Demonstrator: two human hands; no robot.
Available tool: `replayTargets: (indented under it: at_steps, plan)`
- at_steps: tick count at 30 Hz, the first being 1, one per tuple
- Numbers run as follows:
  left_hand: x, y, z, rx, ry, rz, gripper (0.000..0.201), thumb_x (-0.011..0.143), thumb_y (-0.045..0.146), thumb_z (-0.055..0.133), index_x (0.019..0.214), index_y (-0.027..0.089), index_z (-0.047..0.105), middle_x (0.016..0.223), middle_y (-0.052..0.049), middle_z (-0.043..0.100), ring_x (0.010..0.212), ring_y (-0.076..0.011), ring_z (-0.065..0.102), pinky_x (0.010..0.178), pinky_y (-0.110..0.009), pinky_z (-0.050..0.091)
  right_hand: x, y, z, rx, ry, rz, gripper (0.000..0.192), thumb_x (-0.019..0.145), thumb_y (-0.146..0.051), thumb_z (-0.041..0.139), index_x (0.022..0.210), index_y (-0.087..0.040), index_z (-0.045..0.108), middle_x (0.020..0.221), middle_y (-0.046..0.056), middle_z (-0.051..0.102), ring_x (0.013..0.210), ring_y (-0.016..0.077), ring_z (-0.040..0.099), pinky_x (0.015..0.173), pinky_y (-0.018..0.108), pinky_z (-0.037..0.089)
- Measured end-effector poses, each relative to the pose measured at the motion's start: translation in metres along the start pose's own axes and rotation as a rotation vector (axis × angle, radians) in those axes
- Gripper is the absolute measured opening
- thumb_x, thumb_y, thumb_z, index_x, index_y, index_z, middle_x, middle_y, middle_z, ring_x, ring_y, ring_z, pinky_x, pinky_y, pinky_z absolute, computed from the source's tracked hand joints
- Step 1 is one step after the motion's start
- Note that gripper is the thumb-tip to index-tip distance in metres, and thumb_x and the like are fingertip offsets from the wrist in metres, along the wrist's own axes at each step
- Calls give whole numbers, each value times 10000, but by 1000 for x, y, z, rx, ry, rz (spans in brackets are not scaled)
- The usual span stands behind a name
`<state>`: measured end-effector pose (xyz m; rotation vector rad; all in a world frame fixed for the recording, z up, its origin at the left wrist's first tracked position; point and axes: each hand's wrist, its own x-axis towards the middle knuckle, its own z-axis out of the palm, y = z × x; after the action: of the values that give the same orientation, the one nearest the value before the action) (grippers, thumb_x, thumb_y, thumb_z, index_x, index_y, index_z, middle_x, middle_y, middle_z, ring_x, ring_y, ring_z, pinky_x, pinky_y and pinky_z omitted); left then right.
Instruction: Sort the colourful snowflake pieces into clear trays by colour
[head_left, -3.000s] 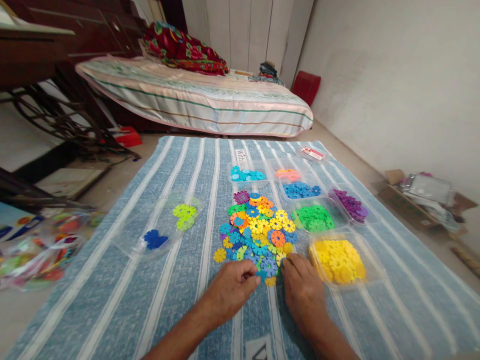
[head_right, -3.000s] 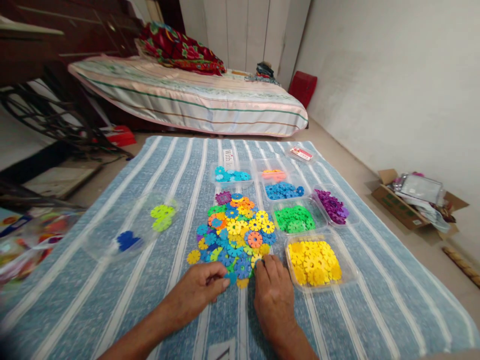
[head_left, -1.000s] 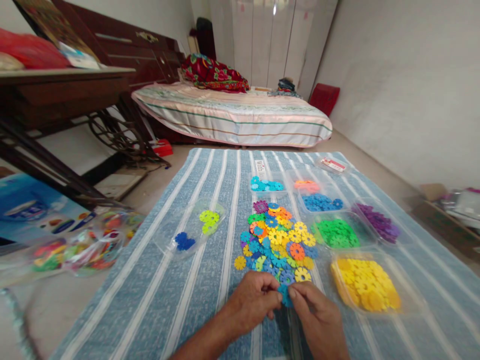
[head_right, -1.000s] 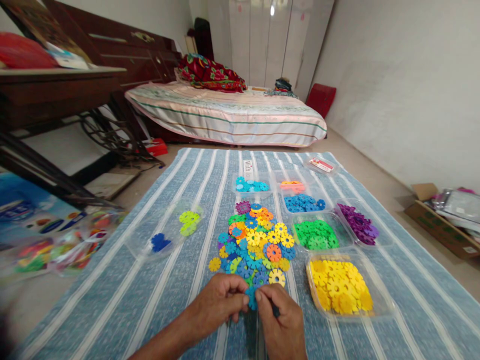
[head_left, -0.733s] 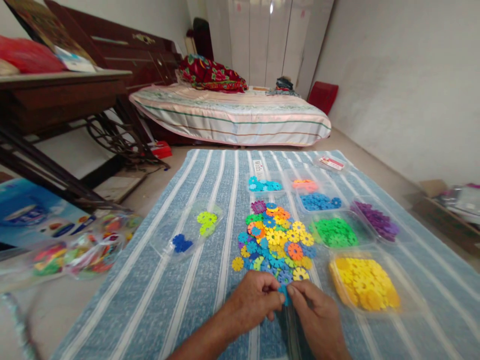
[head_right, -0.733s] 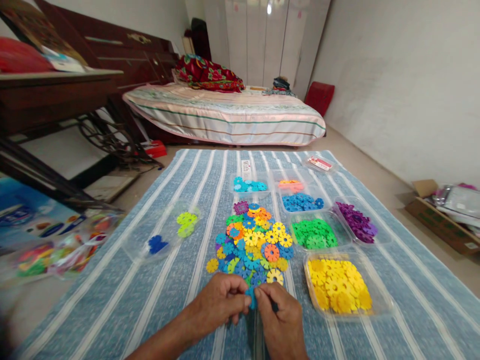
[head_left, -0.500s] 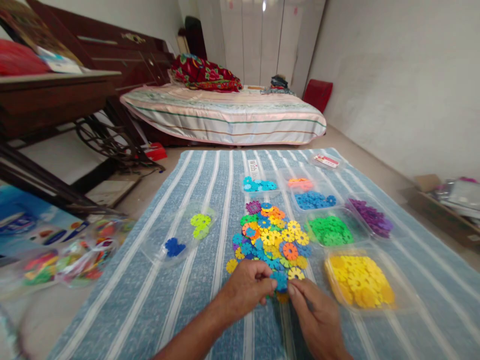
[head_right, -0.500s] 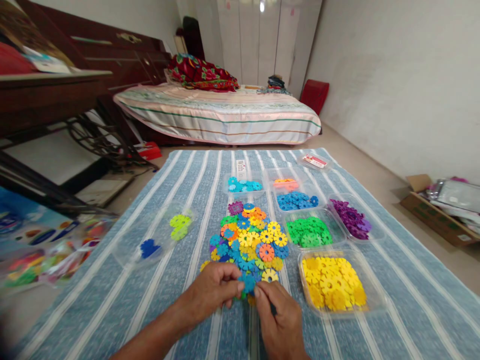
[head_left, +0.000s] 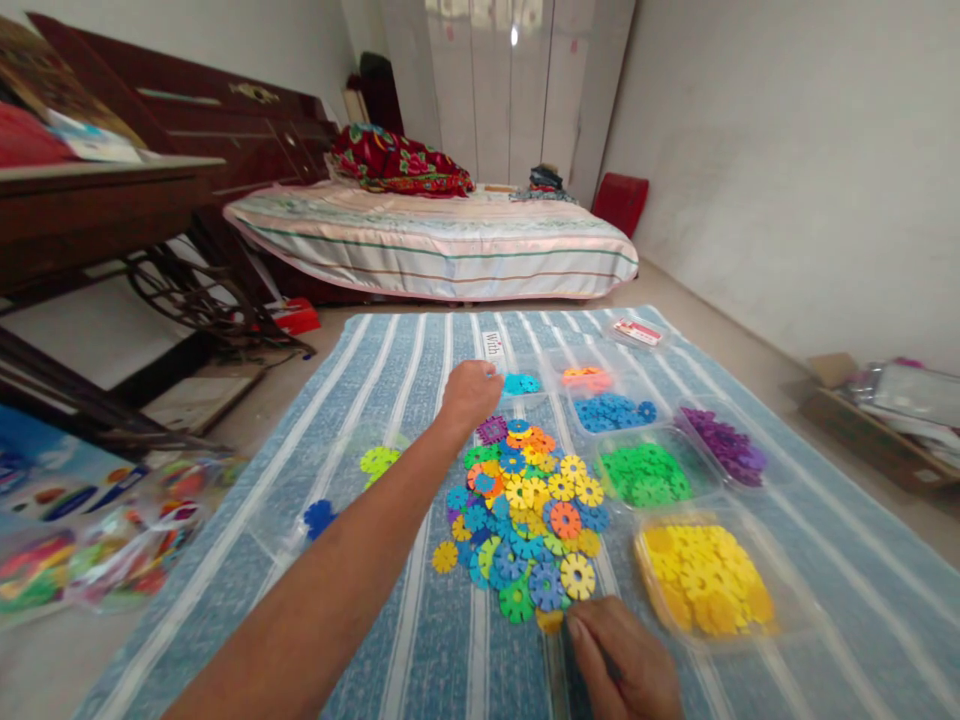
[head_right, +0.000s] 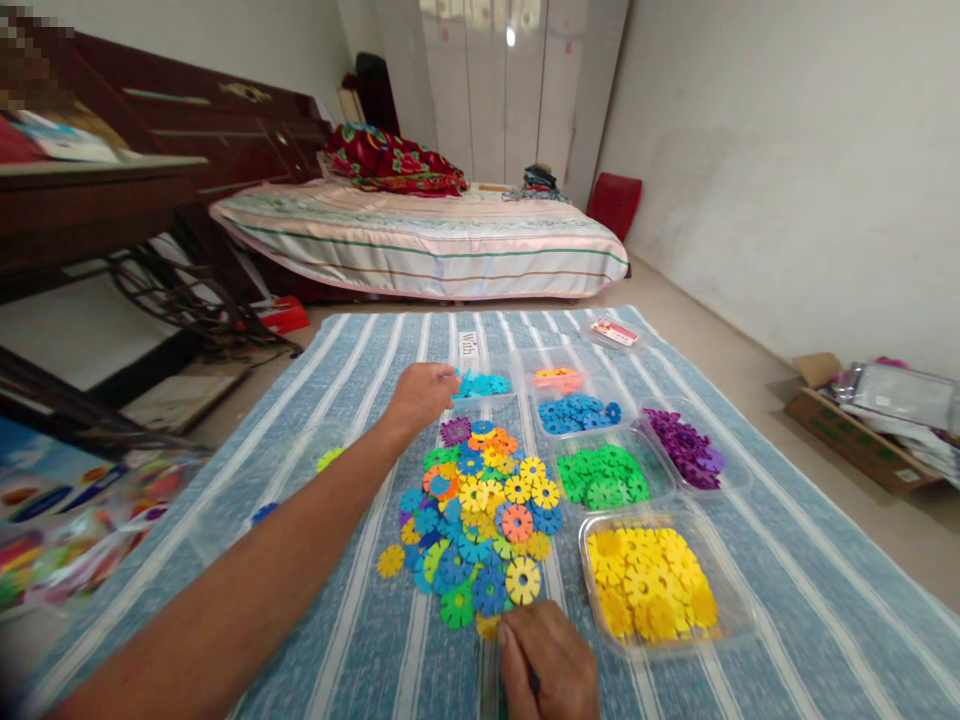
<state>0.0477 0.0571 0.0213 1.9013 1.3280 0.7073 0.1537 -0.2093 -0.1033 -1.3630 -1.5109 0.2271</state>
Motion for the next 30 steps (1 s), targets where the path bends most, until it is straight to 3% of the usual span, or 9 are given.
replayTargets:
  at_steps: [3,5,7,10,15,21,27,30]
  plan:
    - [-23,-8,6,178,-10,37,184,808,215,547,674,126,636,667,-5,596,799,-183,597,779,-308,429,-1,7,2,-76,39,-106,156,891,-152,475,925,-186,623,763,57,655,704,151,619,650,255,507]
    - [-47,-19,11,252,-17,65,173,777,210,529,639,161,620,592,13,558,724,-169,581,736,-288,415,4,11,4,-165,58,-156,179,881,-144,491,1004,-176,617,874,85,668,831,183,631,749,307,523]
    - [-70,-34,15,317,5,97,161,777,226,499,695,176,628,685,-5,602,747,-173,579,731,-286,422,13,13,9,-294,76,-178,223,883,-162,490,1077,-167,602,999,117,655,967,226,607,827,375,511]
    - [-97,-59,21,470,138,186,245,828,247,420,917,172,635,893,-59,661,848,-187,612,773,-303,472,32,16,19,-506,87,-163,273,887,-174,471,1137,-153,578,1093,141,625,1066,269,553,867,435,481]
    - [-115,-91,30,591,246,262,338,860,304,424,1083,133,612,1167,-136,635,1108,-249,574,962,-395,454,51,23,34,-732,-15,-85,292,814,-60,492,1067,-156,604,991,116,644,988,265,550,838,414,459]
    - [-120,-110,46,592,250,280,404,868,373,450,1150,115,580,1240,-161,598,1152,-275,560,982,-439,451,51,29,33,-754,5,-173,258,805,-38,488,1009,-144,606,925,98,635,907,244,541,832,389,425]
    - [-122,-128,59,523,335,379,342,854,360,492,1130,174,571,1185,-122,630,1117,-263,583,950,-439,478,54,16,32,-649,79,-190,234,883,-70,398,937,-163,606,750,53,609,732,195,535,730,326,394]
    - [-123,-132,62,523,375,414,326,859,353,488,1127,183,563,1165,-119,636,1095,-262,592,929,-441,492,64,10,25,-608,42,-220,252,904,-90,377,918,-171,615,737,45,617,723,176,542,720,288,381]
